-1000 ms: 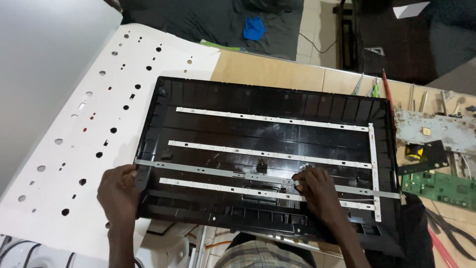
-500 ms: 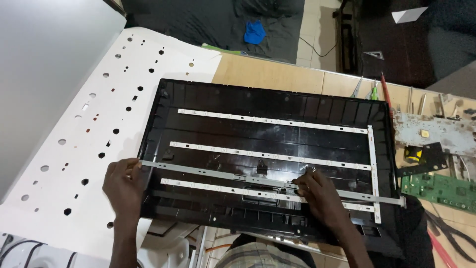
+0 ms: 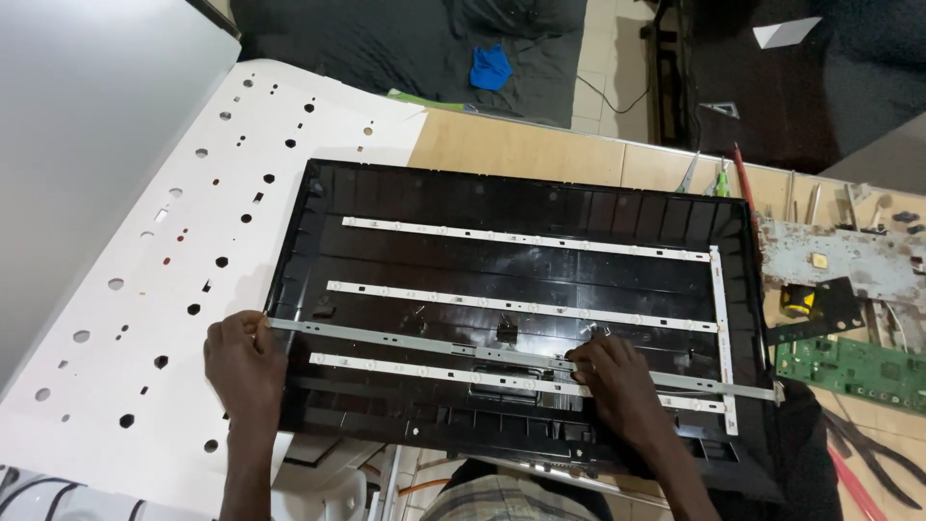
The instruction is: The person aligns and secures white LED light strips onto the back of a black television chassis. They use their hands to position the strips and apply adhesive tape to fix them in place.
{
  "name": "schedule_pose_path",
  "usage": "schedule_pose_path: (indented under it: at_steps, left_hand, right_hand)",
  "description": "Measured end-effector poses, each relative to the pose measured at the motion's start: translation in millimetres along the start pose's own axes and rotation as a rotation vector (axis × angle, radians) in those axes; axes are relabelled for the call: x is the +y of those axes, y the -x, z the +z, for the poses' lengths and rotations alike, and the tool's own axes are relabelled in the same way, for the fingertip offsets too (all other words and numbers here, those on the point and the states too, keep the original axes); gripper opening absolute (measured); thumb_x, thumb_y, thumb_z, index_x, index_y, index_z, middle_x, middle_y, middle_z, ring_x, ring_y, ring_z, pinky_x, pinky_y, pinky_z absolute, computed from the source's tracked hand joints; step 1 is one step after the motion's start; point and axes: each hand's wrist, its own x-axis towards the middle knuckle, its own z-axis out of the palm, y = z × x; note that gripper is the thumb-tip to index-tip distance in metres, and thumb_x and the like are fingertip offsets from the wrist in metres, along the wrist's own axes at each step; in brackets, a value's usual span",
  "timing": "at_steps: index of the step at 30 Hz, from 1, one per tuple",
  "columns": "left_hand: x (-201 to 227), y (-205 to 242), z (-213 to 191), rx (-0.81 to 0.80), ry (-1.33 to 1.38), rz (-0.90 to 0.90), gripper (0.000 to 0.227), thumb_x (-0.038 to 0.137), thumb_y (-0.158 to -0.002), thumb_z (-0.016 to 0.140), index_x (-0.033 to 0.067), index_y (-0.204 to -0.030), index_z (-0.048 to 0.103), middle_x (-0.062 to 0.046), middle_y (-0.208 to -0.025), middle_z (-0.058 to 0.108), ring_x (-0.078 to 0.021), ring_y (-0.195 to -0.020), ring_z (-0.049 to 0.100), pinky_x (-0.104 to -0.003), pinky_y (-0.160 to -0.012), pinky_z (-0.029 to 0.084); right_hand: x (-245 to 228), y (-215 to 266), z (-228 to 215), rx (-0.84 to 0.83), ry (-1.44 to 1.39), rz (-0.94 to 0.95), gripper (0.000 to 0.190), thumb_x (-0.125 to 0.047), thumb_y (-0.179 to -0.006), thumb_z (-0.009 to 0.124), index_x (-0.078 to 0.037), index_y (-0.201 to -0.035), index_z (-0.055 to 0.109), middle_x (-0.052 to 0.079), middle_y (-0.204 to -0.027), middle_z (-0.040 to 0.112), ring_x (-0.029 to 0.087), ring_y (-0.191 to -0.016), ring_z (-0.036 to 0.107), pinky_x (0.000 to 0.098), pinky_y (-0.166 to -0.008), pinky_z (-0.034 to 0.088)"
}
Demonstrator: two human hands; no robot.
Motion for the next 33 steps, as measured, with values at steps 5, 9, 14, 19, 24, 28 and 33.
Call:
schedule_pose_path:
  at_steps: [5, 9, 14, 19, 24, 28, 33]
  left_hand:
    - [-6.5, 3.5, -4.7, 0.034, 0.057, 0.043, 0.019, 0.011, -0.098, 0.068, 0.0092, -0.114, 0.077, -0.012, -0.104, 0.069, -0.0333, -0.097, 0.061, -0.048, -0.087, 0.048]
    - [3.3, -0.5, -15.2, -0.021, 0.072, -0.053, 0.016, 0.009, -0.098, 0.074, 0.0111, -0.112, 0.080, -0.011, -0.106, 0.071, -0.0289, -0.095, 0.066, -0.045, -0.084, 0.051]
    - [9.7, 7.4, -14.5, 0.041, -0.011, -0.054, 0.022, 0.005, -0.095, 0.075, 0.0155, -0.113, 0.083, -0.006, -0.104, 0.076, -0.0265, -0.092, 0.068, -0.042, -0.067, 0.050]
    - [18.8, 16.2, -17.8, 0.066, -0.005, -0.085, 0.019, 0.012, -0.098, 0.066, 0.0191, -0.109, 0.080, -0.002, -0.109, 0.075, -0.0260, -0.099, 0.068, -0.043, -0.070, 0.051]
    - [25.4, 20.2, -22.6, 0.044, 0.023, -0.089, 0.018, 0.015, -0.102, 0.067, 0.0154, -0.117, 0.077, -0.003, -0.118, 0.072, -0.0294, -0.108, 0.064, -0.047, -0.079, 0.052]
    - [19.6, 21.2, -18.3, 0.090, 0.039, 0.027, 0.022, 0.014, -0.100, 0.068, 0.0058, -0.119, 0.077, -0.011, -0.118, 0.071, -0.0331, -0.108, 0.063, -0.049, -0.091, 0.048]
    - [53.3, 15.1, -12.5, 0.344, -0.010, 0.243, 0.037, 0.030, -0.110, 0.063, 0.0005, -0.131, 0.071, -0.017, -0.129, 0.062, -0.0331, -0.112, 0.055, -0.045, -0.093, 0.047]
  right_hand:
    - [10.4, -0.1, 8.9, -0.012, 0.029, -0.001, 0.037, -0.018, -0.090, 0.069, -0.025, -0.126, 0.064, 0.000, -0.124, 0.059, 0.024, -0.108, 0.053, 0.0405, -0.081, 0.044]
    - [15.3, 0.5, 15.6, 0.016, 0.011, 0.003, 0.032, -0.020, -0.092, 0.068, -0.026, -0.123, 0.066, -0.001, -0.123, 0.062, 0.023, -0.107, 0.054, 0.0404, -0.081, 0.044]
    - [7.8, -0.8, 13.3, 0.102, 0.002, -0.028, 0.024, -0.021, -0.092, 0.070, -0.025, -0.115, 0.069, -0.003, -0.110, 0.063, 0.024, -0.100, 0.055, 0.0406, -0.077, 0.045]
    - [-2.7, 0.2, 4.8, 0.164, -0.074, -0.055, 0.024, -0.021, -0.092, 0.070, -0.022, -0.115, 0.072, -0.001, -0.113, 0.068, 0.025, -0.106, 0.057, 0.0415, -0.080, 0.046]
    - [-6.2, -0.1, -1.5, 0.139, -0.074, -0.012, 0.026, -0.023, -0.092, 0.070, -0.022, -0.118, 0.072, 0.001, -0.118, 0.067, 0.025, -0.111, 0.058, 0.0422, -0.084, 0.049]
    - [-14.9, -4.9, -22.0, 0.017, -0.219, 0.135, 0.030, -0.019, -0.089, 0.073, -0.022, -0.119, 0.074, 0.006, -0.120, 0.066, 0.025, -0.111, 0.061, 0.0372, -0.085, 0.057]
    - [-20.3, -15.3, -48.3, 0.075, -0.371, 0.321, 0.034, -0.008, -0.087, 0.073, -0.014, -0.120, 0.070, 0.009, -0.121, 0.068, 0.025, -0.111, 0.068, 0.0351, -0.097, 0.060]
